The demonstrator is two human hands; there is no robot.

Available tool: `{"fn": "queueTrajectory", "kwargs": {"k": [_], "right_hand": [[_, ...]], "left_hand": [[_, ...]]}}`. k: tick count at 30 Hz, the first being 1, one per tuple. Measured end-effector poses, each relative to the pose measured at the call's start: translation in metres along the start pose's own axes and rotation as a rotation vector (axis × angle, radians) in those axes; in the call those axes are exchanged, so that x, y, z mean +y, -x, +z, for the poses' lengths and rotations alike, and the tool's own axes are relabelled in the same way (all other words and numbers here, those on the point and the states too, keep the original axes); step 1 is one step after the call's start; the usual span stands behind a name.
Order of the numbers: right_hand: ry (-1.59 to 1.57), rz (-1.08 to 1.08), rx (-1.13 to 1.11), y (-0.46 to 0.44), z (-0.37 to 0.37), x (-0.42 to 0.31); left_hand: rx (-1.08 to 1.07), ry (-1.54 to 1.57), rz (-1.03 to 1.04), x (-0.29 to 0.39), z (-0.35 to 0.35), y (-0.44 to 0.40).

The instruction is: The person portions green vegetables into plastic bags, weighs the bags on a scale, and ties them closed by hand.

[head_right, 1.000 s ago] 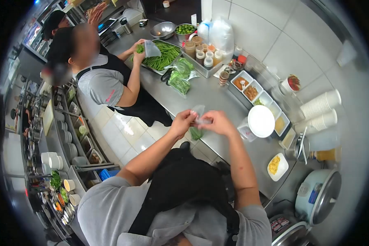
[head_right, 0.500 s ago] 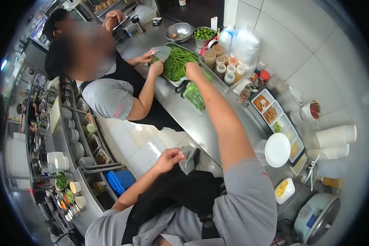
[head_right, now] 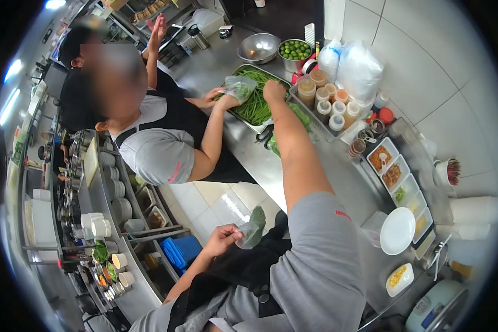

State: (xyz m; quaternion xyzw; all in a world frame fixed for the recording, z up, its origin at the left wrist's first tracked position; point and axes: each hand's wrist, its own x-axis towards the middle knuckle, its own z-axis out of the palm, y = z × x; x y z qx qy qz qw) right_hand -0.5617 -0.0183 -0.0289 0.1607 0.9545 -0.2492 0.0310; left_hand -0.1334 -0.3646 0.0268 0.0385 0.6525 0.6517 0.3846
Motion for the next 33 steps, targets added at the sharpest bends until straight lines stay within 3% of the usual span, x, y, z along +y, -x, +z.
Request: {"fn": "queueTrajectory", "kwargs": {"k": [2, 9, 12, 14, 17, 19, 20, 23, 28, 30, 31, 33], "right_hand": [[-0.171, 0.177, 0.050, 0.000, 0.001, 0.000], [0.032, 0.043, 0.018, -0.006, -0.013, 0.013], [0.140, -0.022, -0.025, 0.043, -0.047, 0.035], [-1.025, 0.098, -0.103, 0.106, -0.061, 0.062], [-1.241, 0.037, -0.080, 0.241, -0.114, 0.091], [-1.564, -0.215, 0.044, 0.323, -0.124, 0.113], [-1.575, -0.164, 0.072, 0.366, -0.127, 0.122], [-1.395, -0.268, 0.384, 0.467, -0.149, 0.141], [-1.085, -0.171, 0.521, 0.543, -0.108, 0.169], [-0.520, -0.057, 0.429, 0.558, -0.097, 0.186], [-0.518, -0.042, 0.451, 0.565, -0.091, 0.194], [-0.187, 0.047, 0.200, 0.576, -0.088, 0.203]], "left_hand": [[-0.005, 0.003, 0.018, 0.004, 0.000, -0.007], [-0.026, -0.141, 0.072, 0.020, 0.016, -0.020], [-0.011, -0.209, 0.153, 0.030, 0.034, -0.027], [-0.043, -0.203, 0.171, 0.036, 0.054, -0.035], [-0.061, -0.233, 0.254, 0.037, 0.086, -0.053], [-0.073, -0.266, 0.310, 0.038, 0.110, -0.069], [-0.075, -0.262, 0.331, 0.043, 0.126, -0.073], [-0.173, -0.194, 0.311, 0.046, 0.168, -0.092], [-0.280, -0.141, 0.343, 0.023, 0.226, -0.115], [-0.339, -0.075, 0.296, 0.009, 0.244, -0.126], [-0.343, -0.087, 0.301, 0.004, 0.250, -0.128], [-0.336, -0.137, 0.310, -0.002, 0.265, -0.126]]}}
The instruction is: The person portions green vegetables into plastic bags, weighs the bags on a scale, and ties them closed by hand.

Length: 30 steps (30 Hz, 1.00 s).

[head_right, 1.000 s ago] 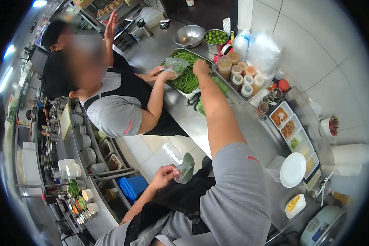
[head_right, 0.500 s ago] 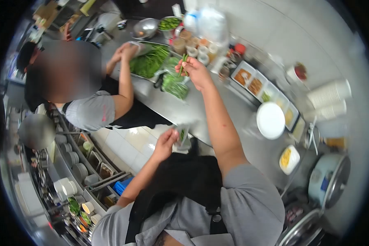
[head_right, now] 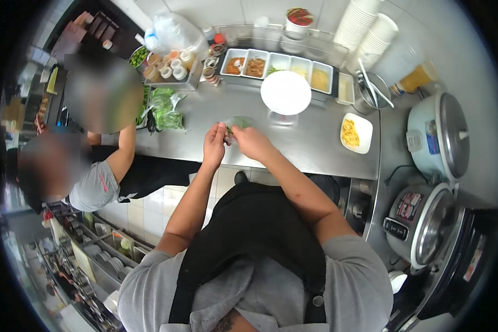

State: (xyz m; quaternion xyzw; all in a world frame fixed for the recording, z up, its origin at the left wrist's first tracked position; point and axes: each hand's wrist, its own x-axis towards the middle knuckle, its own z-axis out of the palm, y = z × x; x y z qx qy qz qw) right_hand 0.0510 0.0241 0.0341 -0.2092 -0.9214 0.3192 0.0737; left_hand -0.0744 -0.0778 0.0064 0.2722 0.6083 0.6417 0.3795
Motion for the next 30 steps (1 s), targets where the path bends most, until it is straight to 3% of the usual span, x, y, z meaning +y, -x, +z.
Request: {"fn": "queueTrajectory", "kwargs": {"k": [3, 12, 16, 19, 21, 25, 27, 28, 30], "right_hand": [[0.209, 0.139, -0.079, 0.015, -0.014, 0.002], [0.173, 0.285, -0.250, 0.036, -0.053, -0.015], [0.201, 0.232, -0.257, 0.047, -0.054, -0.005], [0.237, 0.244, -0.392, 0.048, -0.045, 0.010], [0.313, 0.152, -0.489, 0.048, -0.040, 0.016], [0.340, 0.050, -0.476, 0.064, -0.062, 0.005], [0.101, -0.129, 0.149, 0.077, -0.080, 0.004], [0.102, -0.128, 0.146, 0.079, -0.082, -0.001], [-0.148, 0.317, 0.187, 0.083, -0.083, -0.010]], "left_hand": [[-0.063, -0.188, 0.004, 0.003, 0.017, 0.005], [-0.056, -0.362, 0.018, 0.021, 0.028, 0.027], [-0.051, -0.311, -0.018, 0.017, 0.020, 0.029], [-0.064, -0.408, 0.026, 0.017, 0.013, 0.029], [-0.131, -0.328, -0.043, 0.027, 0.020, 0.032], [-0.152, -0.284, -0.033, 0.018, 0.008, 0.021], [-0.150, -0.263, -0.042, 0.017, -0.003, 0.013], [-0.143, -0.244, -0.052, 0.018, -0.009, 0.012], [-0.164, -0.173, -0.065, 0.018, -0.014, 0.014]]}}
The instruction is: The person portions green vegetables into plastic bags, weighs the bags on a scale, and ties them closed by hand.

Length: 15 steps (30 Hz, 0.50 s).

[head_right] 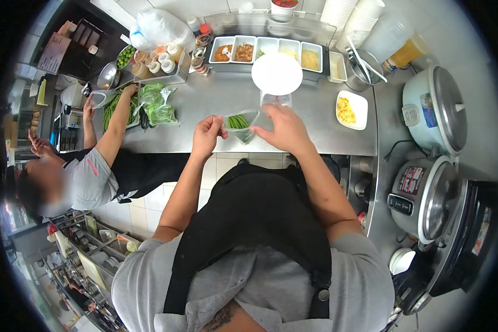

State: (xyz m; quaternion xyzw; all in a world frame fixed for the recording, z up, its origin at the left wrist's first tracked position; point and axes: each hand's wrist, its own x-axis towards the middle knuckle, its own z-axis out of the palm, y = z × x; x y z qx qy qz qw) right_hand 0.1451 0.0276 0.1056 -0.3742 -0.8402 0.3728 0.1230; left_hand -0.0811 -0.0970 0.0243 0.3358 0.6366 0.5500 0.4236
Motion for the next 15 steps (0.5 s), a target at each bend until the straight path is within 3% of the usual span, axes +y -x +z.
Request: {"fn": "queueTrajectory", "kwargs": {"k": [2, 6, 8, 9, 11, 13, 15], "right_hand": [[-0.064, -0.046, 0.145, -0.007, 0.079, 0.050], [-0.226, -0.140, 0.260, -0.026, 0.124, 0.042], [-0.415, -0.083, 0.006, -0.042, 0.128, 0.050], [-0.420, -0.074, 0.019, -0.045, 0.122, 0.050], [-0.348, -0.241, 0.052, -0.048, 0.106, 0.050], [-0.304, -0.316, 0.045, -0.055, 0.092, 0.052], [-0.285, -0.333, -0.085, -0.056, 0.075, 0.048]], "left_hand": [[-0.035, 0.066, 0.009, 0.003, -0.004, 0.001], [-0.159, -0.003, -0.011, -0.003, -0.009, 0.002], [-0.190, -0.013, -0.023, -0.022, -0.031, -0.007], [-0.205, -0.020, -0.024, -0.015, -0.035, -0.011], [-0.097, -0.177, 0.299, -0.004, -0.040, -0.018], [-0.207, -0.259, 0.280, -0.007, -0.034, -0.031], [-0.441, -0.553, 0.396, -0.025, -0.020, -0.048]]}}
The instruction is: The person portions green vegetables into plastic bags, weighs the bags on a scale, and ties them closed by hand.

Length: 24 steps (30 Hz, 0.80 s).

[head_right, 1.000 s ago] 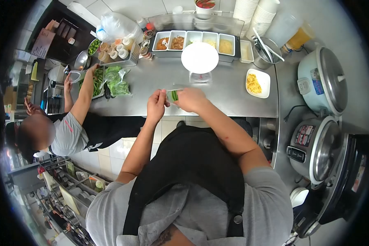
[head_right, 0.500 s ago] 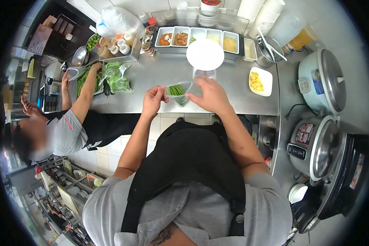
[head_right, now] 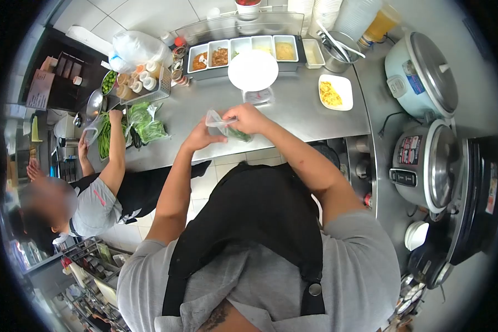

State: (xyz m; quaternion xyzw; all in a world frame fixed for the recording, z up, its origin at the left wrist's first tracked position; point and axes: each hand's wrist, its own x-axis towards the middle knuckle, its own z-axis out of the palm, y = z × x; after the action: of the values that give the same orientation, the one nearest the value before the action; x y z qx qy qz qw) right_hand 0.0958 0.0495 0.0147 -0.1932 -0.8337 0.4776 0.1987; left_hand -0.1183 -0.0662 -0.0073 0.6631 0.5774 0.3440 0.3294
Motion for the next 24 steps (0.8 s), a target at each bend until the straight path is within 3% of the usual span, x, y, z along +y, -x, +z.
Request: {"fn": "queueTrajectory", "kwargs": {"k": [4, 6, 10, 12, 16, 18, 22, 24], "right_hand": [[-0.036, 0.003, 0.007, 0.003, -0.030, 0.005], [-0.068, 0.107, 0.052, 0.011, -0.043, 0.009], [0.119, 0.092, 0.076, 0.026, -0.051, 0.019], [0.104, 0.154, 0.109, 0.028, -0.052, 0.020], [0.049, 0.183, 0.213, 0.034, -0.052, 0.025], [-0.036, 0.167, 0.187, 0.032, -0.047, 0.031], [0.050, 0.162, 0.191, 0.027, -0.047, 0.031], [-0.082, 0.253, 0.230, 0.023, -0.045, 0.035]], "left_hand": [[-0.193, -0.047, -0.062, -0.012, 0.004, -0.029], [-0.046, 0.094, -0.014, 0.000, 0.014, -0.028], [-0.097, 0.017, -0.031, 0.011, 0.025, -0.030], [-0.048, 0.015, -0.220, 0.020, 0.028, -0.037], [-0.033, 0.135, -0.153, 0.007, 0.021, -0.038], [-0.167, -0.223, -0.185, 0.010, 0.017, -0.037], [-0.093, -0.366, -0.066, 0.013, 0.016, -0.040], [-0.067, -0.499, -0.030, 0.004, 0.017, -0.041]]}}
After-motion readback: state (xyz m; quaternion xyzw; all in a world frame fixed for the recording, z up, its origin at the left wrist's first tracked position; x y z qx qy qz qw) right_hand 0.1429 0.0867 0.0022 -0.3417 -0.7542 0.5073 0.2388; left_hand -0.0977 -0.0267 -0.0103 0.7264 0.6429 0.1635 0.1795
